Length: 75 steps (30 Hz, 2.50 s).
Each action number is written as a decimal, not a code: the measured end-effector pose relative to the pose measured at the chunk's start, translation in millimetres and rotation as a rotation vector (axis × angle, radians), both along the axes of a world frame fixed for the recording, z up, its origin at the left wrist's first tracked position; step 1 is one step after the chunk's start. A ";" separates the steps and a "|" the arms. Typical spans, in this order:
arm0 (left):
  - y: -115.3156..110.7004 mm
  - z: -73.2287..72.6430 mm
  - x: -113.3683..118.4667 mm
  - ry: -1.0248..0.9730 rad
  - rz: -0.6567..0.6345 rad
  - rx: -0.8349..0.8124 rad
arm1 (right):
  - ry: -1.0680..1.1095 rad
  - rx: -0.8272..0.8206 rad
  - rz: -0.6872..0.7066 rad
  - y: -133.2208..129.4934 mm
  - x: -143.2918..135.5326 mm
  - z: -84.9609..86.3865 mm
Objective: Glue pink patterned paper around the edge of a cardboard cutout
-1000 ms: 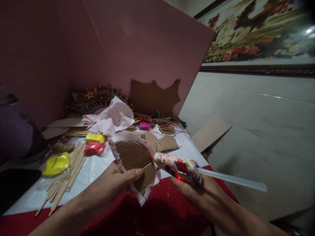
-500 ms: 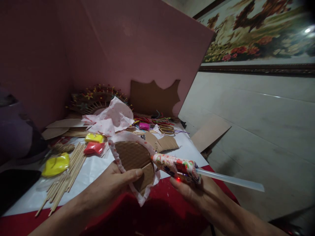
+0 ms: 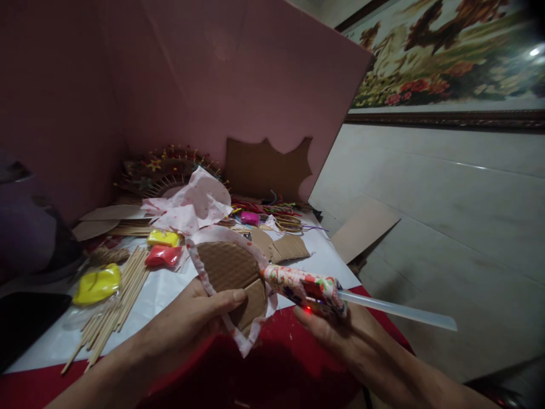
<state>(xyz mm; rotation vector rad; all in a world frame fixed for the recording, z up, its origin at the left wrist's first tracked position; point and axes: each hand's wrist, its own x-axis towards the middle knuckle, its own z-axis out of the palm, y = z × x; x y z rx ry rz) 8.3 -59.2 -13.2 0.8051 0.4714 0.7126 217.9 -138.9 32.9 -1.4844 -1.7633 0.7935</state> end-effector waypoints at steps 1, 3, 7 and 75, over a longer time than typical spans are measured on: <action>0.2 -1.0 -0.2 -0.007 -0.009 0.000 | 0.001 -0.029 0.007 1.1 -0.9 0.8; 0.3 -1.6 0.0 -0.023 -0.030 -0.007 | 0.017 -0.069 -0.001 3.0 -3.3 2.4; 0.4 2.2 0.3 -0.015 -0.008 -0.030 | 0.060 -0.119 -0.010 3.5 -5.5 0.7; 7.7 -0.1 -5.0 0.092 0.118 0.029 | 1.062 -0.300 0.054 50.0 -50.1 -46.5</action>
